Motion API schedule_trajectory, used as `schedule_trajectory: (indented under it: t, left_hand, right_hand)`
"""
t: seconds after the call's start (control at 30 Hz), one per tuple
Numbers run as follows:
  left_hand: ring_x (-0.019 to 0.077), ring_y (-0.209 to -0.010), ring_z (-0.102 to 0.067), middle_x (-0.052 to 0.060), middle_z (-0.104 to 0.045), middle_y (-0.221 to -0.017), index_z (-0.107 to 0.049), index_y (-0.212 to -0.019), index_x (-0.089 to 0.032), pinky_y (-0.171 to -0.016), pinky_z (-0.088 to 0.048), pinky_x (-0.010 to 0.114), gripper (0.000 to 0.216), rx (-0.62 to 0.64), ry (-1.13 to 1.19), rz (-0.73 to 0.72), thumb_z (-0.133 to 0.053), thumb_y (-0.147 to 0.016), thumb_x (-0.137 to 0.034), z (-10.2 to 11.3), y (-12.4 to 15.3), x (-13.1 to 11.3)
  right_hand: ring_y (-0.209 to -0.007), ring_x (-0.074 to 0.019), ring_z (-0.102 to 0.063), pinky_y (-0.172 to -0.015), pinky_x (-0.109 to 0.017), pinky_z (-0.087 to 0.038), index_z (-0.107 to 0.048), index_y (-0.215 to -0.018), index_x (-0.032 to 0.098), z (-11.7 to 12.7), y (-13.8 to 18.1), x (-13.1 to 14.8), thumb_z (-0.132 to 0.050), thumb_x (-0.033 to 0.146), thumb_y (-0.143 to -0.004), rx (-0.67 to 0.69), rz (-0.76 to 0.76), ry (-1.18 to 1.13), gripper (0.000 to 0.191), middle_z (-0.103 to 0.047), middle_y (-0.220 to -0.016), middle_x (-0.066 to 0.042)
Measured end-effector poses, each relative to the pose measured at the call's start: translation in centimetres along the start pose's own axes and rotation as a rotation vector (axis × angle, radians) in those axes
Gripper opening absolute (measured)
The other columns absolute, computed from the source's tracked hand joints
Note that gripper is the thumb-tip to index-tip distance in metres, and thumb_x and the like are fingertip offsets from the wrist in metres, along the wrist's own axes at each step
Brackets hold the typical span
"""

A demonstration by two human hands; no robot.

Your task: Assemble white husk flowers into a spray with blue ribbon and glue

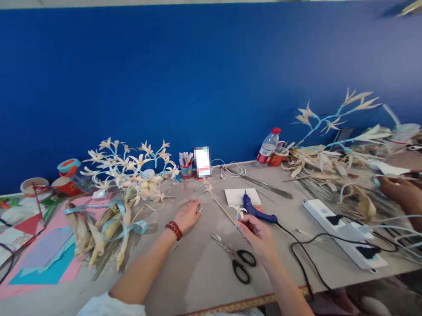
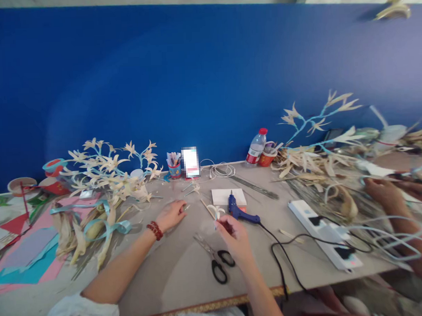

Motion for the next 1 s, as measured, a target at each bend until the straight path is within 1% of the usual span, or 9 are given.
schedule_trajectory:
  t: [0.17,0.37,0.5,0.57,0.63,0.73,0.77,0.87,1.0]
  left_hand:
    - [0.0227,-0.1,-0.062,0.01,-0.06,-0.121,-0.057,-0.119,-0.017,-0.084,-0.053,0.044,0.031,0.03,0.06,0.062,-0.056,-0.091,-0.03,-1.2,-1.2,-1.2]
    - [0.0227,-0.101,-0.061,0.01,-0.059,-0.122,-0.056,-0.12,-0.018,-0.084,-0.053,0.044,0.032,0.044,0.205,0.146,-0.056,-0.091,-0.03,-2.4,-4.0,-2.2]
    - [0.0231,-0.1,-0.062,0.01,-0.059,-0.121,-0.056,-0.121,-0.016,-0.083,-0.053,0.044,0.033,-0.028,0.358,0.15,-0.057,-0.09,-0.03,-2.2,-4.5,-2.8]
    - [0.023,-0.099,-0.062,0.011,-0.061,-0.115,-0.059,-0.113,-0.014,-0.085,-0.051,0.043,0.026,-0.097,0.433,0.128,-0.055,-0.091,-0.026,-1.7,-3.7,-3.0]
    - [0.0232,-0.1,-0.06,0.012,-0.063,-0.106,-0.063,-0.096,-0.013,-0.091,-0.047,0.042,0.014,-0.165,0.502,0.077,-0.053,-0.089,-0.022,-1.0,-2.2,-3.1]
    - [0.0214,-0.095,-0.06,0.007,-0.066,-0.093,-0.064,-0.077,-0.016,-0.088,-0.046,0.036,0.013,-0.16,0.624,-0.056,-0.059,-0.085,-0.026,-0.4,0.8,-3.7]
    - [0.02,-0.091,-0.062,0.006,-0.067,-0.09,-0.064,-0.075,-0.016,-0.085,-0.047,0.032,0.014,-0.14,0.67,-0.1,-0.06,-0.084,-0.027,-0.3,1.8,-4.0]
    - [0.0181,-0.085,-0.063,0.004,-0.069,-0.088,-0.066,-0.088,-0.016,-0.079,-0.049,0.028,0.014,-0.102,0.786,-0.163,-0.063,-0.081,-0.029,-0.5,4.3,-4.5]
    - [0.0177,-0.078,-0.063,0.005,-0.069,-0.081,-0.063,-0.084,-0.015,-0.073,-0.049,0.027,0.02,-0.135,0.828,-0.11,-0.059,-0.084,-0.035,-1.1,5.7,-3.8]
  right_hand:
    - [-0.053,-0.0094,-0.04,-0.047,-0.021,-0.033,-0.06,-0.078,0.017,0.0,0.1,-0.5,-0.066,0.044,-0.081,0.01,0.008,-0.008,0.027,-0.05,-0.065,0.002]
    - [-0.051,-0.0094,-0.04,-0.046,-0.021,-0.032,-0.06,-0.076,0.017,-1.1,0.0,-0.2,-0.067,0.047,-0.078,0.045,-0.014,-0.031,0.031,-0.049,-0.062,0.002]
    - [-0.05,-0.0096,-0.04,-0.045,-0.021,-0.032,-0.06,-0.075,0.017,-1.8,0.1,-0.1,-0.067,0.05,-0.076,0.076,-0.044,-0.031,0.035,-0.049,-0.061,0.002]
    - [-0.05,-0.0095,-0.04,-0.045,-0.021,-0.031,-0.06,-0.076,0.017,-2.1,0.2,-0.2,-0.067,0.051,-0.076,0.089,-0.058,-0.033,0.035,-0.048,-0.06,0.002]
    - [-0.049,-0.0092,-0.039,-0.045,-0.021,-0.031,-0.06,-0.075,0.017,-2.2,0.2,-0.3,-0.067,0.052,-0.076,0.091,-0.067,-0.04,0.036,-0.046,-0.059,0.003]
    - [-0.049,-0.0092,-0.039,-0.044,-0.02,-0.031,-0.06,-0.074,0.017,-2.8,0.0,-0.3,-0.068,0.052,-0.075,0.098,-0.071,-0.063,0.036,-0.045,-0.057,0.004]
    - [-0.049,-0.0093,-0.039,-0.044,-0.02,-0.031,-0.06,-0.074,0.017,-3.1,-0.2,-0.3,-0.068,0.052,-0.075,0.102,-0.068,-0.07,0.036,-0.046,-0.057,0.004]
    - [-0.049,-0.0093,-0.04,-0.044,-0.02,-0.031,-0.061,-0.073,0.017,-4.6,-0.7,-0.3,-0.068,0.052,-0.075,0.125,-0.055,-0.08,0.036,-0.049,-0.059,0.003]
    - [-0.045,-0.0082,-0.038,-0.042,-0.02,-0.03,-0.059,-0.074,0.018,-7.0,-0.7,-0.6,-0.062,0.053,-0.08,0.158,-0.046,-0.06,0.036,-0.049,-0.056,0.004]
Point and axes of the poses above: each hand's wrist, its own y-axis away from the middle knuckle, its own z-axis out of the back of the hand, x = y × z, the point moved 3 cm from there along -y, towards the middle knuckle
